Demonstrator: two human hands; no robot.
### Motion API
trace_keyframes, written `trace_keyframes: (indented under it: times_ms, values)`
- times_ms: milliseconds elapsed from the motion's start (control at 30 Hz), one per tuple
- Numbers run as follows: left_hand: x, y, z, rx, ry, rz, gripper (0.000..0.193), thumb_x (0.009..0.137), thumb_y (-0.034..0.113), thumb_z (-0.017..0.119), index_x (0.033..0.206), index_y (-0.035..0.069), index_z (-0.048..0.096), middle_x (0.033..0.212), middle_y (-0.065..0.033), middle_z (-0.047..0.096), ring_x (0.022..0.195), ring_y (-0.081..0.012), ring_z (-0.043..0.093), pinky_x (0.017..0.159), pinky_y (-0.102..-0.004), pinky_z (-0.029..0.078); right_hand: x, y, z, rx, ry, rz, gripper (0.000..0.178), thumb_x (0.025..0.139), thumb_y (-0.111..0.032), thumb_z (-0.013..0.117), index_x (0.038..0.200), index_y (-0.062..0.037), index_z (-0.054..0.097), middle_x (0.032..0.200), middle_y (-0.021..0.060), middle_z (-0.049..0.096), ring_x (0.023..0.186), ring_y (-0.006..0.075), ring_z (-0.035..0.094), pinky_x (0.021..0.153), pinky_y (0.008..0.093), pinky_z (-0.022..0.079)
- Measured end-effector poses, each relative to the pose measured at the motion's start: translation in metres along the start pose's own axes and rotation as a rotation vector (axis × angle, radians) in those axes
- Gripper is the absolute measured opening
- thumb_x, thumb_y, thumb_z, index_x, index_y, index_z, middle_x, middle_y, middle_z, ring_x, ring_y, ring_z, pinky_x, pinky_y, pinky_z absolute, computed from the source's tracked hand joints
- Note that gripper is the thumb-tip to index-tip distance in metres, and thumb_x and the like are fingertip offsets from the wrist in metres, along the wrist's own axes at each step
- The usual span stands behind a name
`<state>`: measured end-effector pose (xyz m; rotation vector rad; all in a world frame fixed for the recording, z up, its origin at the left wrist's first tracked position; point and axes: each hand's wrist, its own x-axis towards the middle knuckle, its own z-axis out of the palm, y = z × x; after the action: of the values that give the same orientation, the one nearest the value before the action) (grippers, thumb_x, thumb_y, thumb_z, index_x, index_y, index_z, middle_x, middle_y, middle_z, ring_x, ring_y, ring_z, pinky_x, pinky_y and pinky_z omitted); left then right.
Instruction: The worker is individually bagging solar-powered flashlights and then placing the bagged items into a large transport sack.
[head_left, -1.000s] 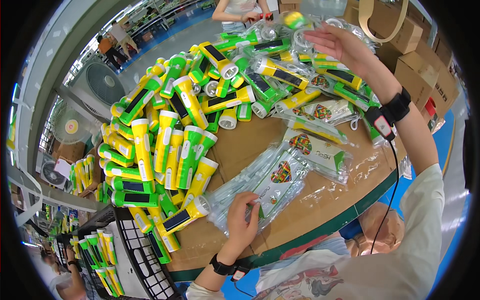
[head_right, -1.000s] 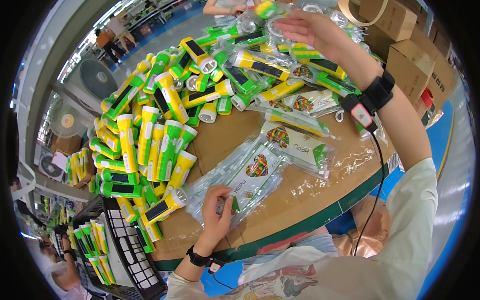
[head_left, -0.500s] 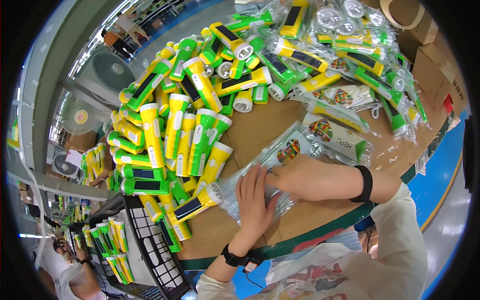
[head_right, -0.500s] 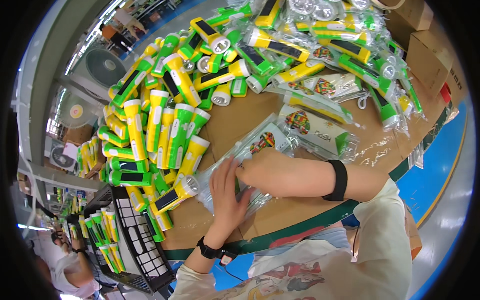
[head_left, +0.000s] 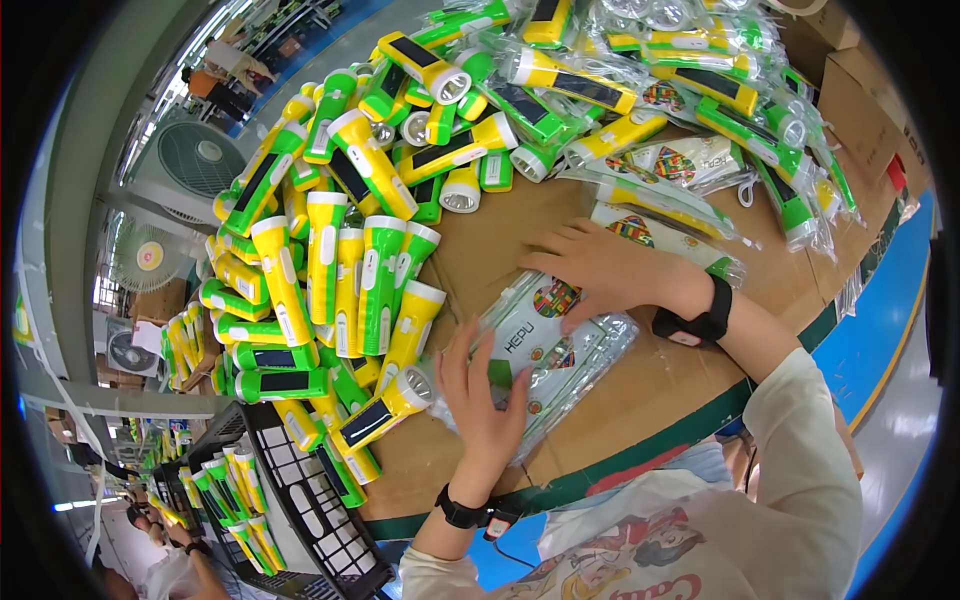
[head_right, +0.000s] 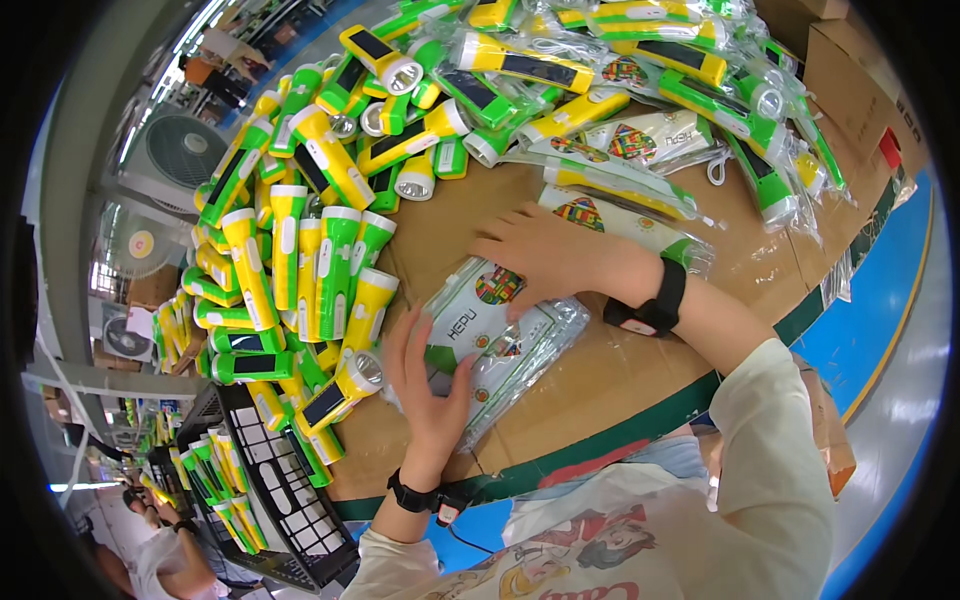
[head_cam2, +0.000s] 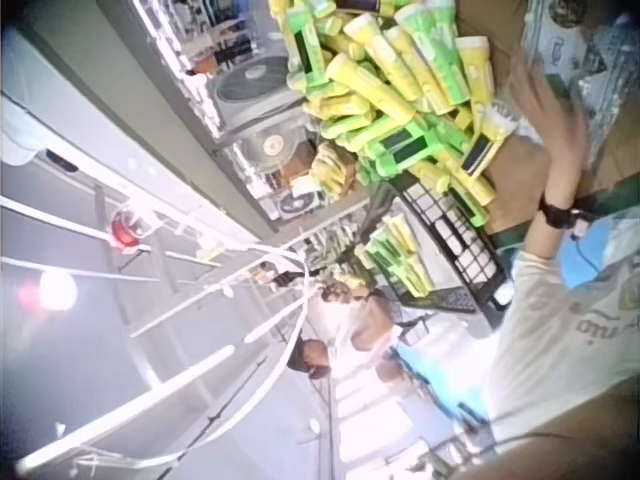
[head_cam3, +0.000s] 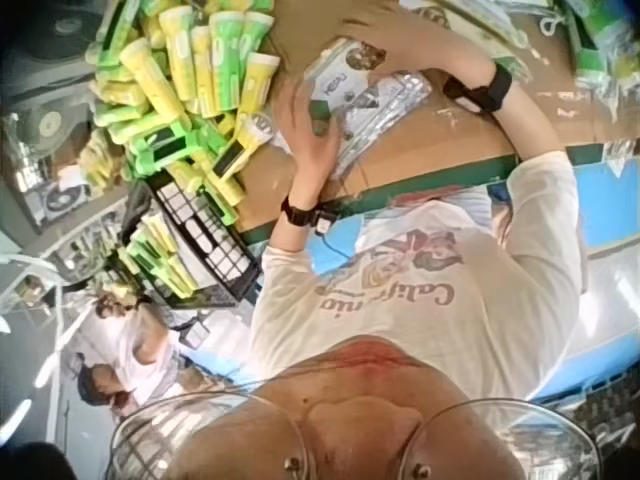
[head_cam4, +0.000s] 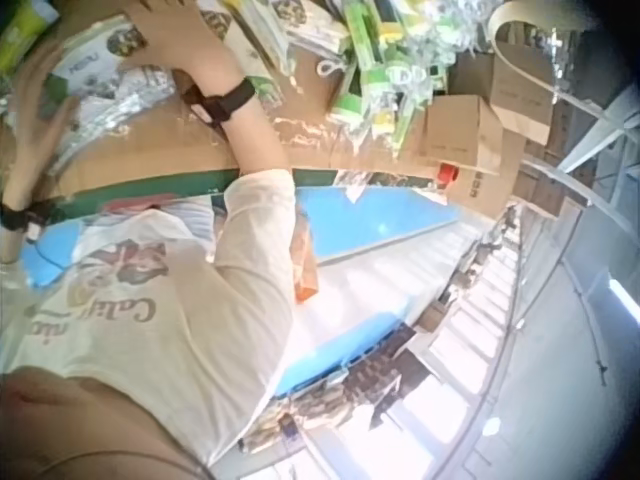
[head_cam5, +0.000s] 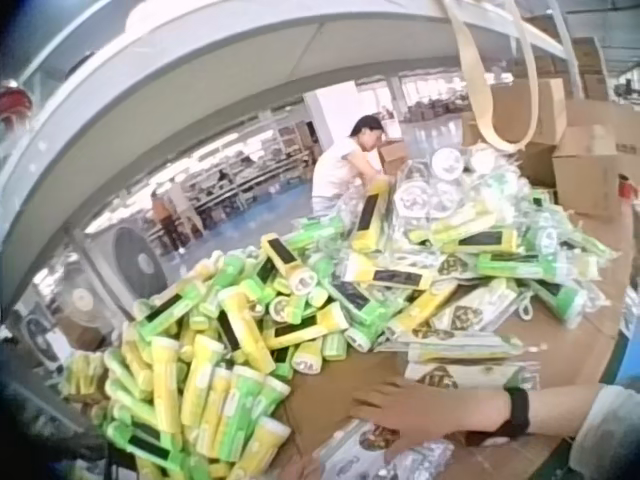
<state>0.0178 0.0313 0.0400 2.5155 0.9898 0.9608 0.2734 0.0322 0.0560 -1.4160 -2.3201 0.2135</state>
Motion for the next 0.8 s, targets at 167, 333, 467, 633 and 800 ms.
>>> trace_keyframes:
  times_ms: [167, 333, 467, 633, 800]
  values:
    - [-0.015, 0.012, -0.009, 0.028, -0.049, 0.264, 0.025, 0.071, 0.009, 0.077, 0.092, 0.007, 0.063, 0.089, -0.0049, 0.066, 0.084, -0.0282, 0.060, 0.088, -0.0446, 0.040, 0.007, -0.011, 0.007, 0.002, 0.001, -0.026, 0.062, 0.074, -0.046, 0.074, 0.114, -0.0016, 0.055, 0.111, 0.0162, 0.056, 0.111, 0.0323, 0.052, 0.099, 0.0486, 0.035]
    - [-0.014, 0.020, 0.010, -0.106, -0.250, 0.135, 0.014, 0.078, 0.011, 0.073, 0.078, 0.009, 0.059, 0.067, -0.0067, 0.058, 0.058, -0.0269, 0.055, 0.055, -0.0381, 0.041, 0.009, -0.016, 0.019, -0.086, 0.081, -0.082, 0.058, 0.084, -0.055, 0.062, 0.105, -0.0001, 0.058, 0.100, 0.0177, 0.059, 0.102, 0.0342, 0.056, 0.099, 0.0515, 0.036]
    - [-0.018, 0.018, 0.011, -0.120, -0.208, 0.080, 0.013, 0.080, 0.011, 0.071, 0.078, 0.008, 0.059, 0.064, -0.0082, 0.056, 0.055, -0.0271, 0.054, 0.049, -0.0381, 0.039, 0.010, -0.037, -0.010, 0.146, -0.290, 0.153, 0.064, 0.085, -0.054, 0.062, 0.110, 0.0048, 0.054, 0.098, 0.0211, 0.061, 0.096, 0.0374, 0.060, 0.089, 0.0444, 0.046]
    - [-0.018, 0.024, -0.001, -0.166, -0.322, 0.082, 0.016, 0.079, 0.009, 0.069, 0.091, 0.006, 0.059, 0.081, -0.0103, 0.061, 0.081, -0.0297, 0.059, 0.078, -0.0430, 0.044, -0.036, -0.057, -0.011, 0.345, -0.549, 0.356, 0.073, 0.084, -0.057, 0.063, 0.115, 0.0072, 0.049, 0.097, 0.0251, 0.064, 0.088, 0.0392, 0.064, 0.077, 0.0431, 0.051]
    - [-0.008, 0.016, -0.003, -0.070, -0.253, 0.101, 0.037, 0.084, 0.010, 0.063, 0.120, 0.004, 0.056, 0.118, -0.0160, 0.061, 0.121, -0.0314, 0.052, 0.111, -0.0548, 0.019, -0.101, -0.111, -0.001, 1.413, -0.443, 0.859, 0.056, 0.098, -0.036, 0.054, 0.132, 0.0041, 0.033, 0.109, 0.0232, 0.062, 0.089, 0.0225, 0.068, 0.068, 0.0338, 0.054]
